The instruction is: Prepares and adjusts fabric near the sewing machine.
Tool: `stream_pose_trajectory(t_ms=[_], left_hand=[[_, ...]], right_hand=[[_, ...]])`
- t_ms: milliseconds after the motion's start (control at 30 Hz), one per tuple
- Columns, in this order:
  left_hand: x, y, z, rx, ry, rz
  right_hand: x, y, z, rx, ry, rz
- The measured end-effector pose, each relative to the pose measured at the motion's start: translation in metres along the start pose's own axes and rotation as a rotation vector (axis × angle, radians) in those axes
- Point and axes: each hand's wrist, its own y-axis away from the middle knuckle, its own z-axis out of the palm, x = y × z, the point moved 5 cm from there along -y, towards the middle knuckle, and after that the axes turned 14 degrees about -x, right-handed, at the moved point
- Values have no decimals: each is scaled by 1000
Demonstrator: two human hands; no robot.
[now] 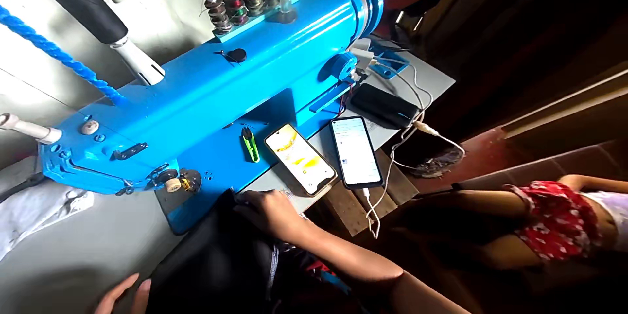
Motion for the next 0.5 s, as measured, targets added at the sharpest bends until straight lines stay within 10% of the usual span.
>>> stream_pose_trajectory(t_ms=[167,500], left_hand=[[48,-17,64,-10,28,226],[53,-21,118,25,-278,99]], right_hand=[[2,-5,11,3,144,68],[14,-17,0,-172,78,176]])
